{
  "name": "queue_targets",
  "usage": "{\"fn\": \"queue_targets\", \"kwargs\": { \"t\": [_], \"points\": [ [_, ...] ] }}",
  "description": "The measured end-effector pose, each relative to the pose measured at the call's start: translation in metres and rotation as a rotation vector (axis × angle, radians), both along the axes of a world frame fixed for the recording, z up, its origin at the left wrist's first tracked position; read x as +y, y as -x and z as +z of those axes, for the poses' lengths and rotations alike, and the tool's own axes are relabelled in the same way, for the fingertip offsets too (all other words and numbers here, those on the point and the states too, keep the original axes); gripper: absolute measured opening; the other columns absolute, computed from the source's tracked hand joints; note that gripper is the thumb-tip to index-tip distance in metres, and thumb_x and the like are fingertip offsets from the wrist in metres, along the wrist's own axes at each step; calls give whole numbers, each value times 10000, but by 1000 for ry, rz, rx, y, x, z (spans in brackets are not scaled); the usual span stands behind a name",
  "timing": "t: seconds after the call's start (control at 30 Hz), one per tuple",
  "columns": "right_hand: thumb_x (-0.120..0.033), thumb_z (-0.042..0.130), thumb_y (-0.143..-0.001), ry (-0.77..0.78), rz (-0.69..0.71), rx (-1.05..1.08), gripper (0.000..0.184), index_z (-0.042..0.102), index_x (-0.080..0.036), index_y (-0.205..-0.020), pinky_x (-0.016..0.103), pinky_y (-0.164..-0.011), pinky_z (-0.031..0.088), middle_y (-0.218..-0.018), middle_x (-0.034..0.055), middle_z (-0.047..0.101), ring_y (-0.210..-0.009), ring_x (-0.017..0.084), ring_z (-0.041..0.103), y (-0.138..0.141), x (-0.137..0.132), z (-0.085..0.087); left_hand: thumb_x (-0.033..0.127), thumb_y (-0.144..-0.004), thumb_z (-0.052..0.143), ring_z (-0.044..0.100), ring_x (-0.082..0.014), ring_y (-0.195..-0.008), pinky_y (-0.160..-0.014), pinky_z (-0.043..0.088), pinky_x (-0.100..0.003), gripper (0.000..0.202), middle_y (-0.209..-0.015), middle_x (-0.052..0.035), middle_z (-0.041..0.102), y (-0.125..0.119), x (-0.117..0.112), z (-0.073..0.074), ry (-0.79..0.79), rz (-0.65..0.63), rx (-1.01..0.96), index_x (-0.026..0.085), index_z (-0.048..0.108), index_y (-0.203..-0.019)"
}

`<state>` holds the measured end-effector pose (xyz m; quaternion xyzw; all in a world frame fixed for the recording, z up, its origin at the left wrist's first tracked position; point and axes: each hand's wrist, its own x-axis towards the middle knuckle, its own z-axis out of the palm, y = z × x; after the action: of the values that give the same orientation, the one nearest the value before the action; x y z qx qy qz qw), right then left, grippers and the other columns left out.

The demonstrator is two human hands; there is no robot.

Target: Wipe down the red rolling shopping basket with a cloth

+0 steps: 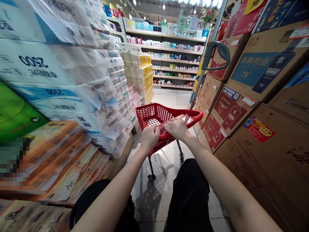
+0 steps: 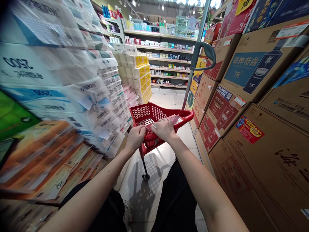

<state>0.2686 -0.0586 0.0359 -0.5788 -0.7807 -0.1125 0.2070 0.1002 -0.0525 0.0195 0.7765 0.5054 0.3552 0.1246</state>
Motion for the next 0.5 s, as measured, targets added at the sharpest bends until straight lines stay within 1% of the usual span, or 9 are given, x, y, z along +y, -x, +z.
{"fn": "queue_targets", "kwargs": {
  "t": [0.13, 0.23, 0.33, 0.43, 0.5],
  "points": [
    [-396, 424, -954, -19, -15, 24, 374, 712, -198, -822, 334, -923, 320, -908, 62, 697, -934, 202, 574, -2, -5, -3, 270, -856, 324, 612, -183, -763, -718, 421, -285, 395, -775, -53, 700, -3, -3, -2, -6, 5, -47, 184, 688, -729],
    [-391, 398, -968, -58, -14, 67, 383, 709, -198, -854, 334, -934, 313, -922, 69, 698, -953, 204, 574, -3, -12, -8, 274, -856, 324, 608, -183, -761, -722, 424, -285, 403, -754, -43, 693, -5, -5, -7, -18, -2, -67, 192, 695, -723],
    [-376, 382, -974, -78, -15, 95, 391, 703, -193, -847, 337, -940, 312, -909, 72, 699, -954, 202, 575, -7, -18, -10, 268, -862, 320, 603, -178, -759, -724, 423, -284, 410, -760, -32, 691, -9, -7, -11, -30, -21, -81, 199, 700, -724],
    [-385, 372, -975, -35, -21, 74, 419, 695, -182, -801, 347, -932, 322, -882, 76, 707, -953, 216, 583, -13, -14, -5, 256, -863, 319, 598, -176, -756, -728, 423, -284, 406, -773, -31, 692, -14, -7, -13, -48, -29, -83, 197, 699, -732],
    [-386, 354, -981, 62, -46, 80, 452, 686, -176, -757, 337, -893, 350, -843, 74, 709, -902, 210, 604, -20, -3, 3, 253, -862, 322, 594, -176, -745, -733, 423, -286, 397, -749, -32, 683, -18, -5, -13, -54, -43, -61, 195, 686, -715]
  ]
}}
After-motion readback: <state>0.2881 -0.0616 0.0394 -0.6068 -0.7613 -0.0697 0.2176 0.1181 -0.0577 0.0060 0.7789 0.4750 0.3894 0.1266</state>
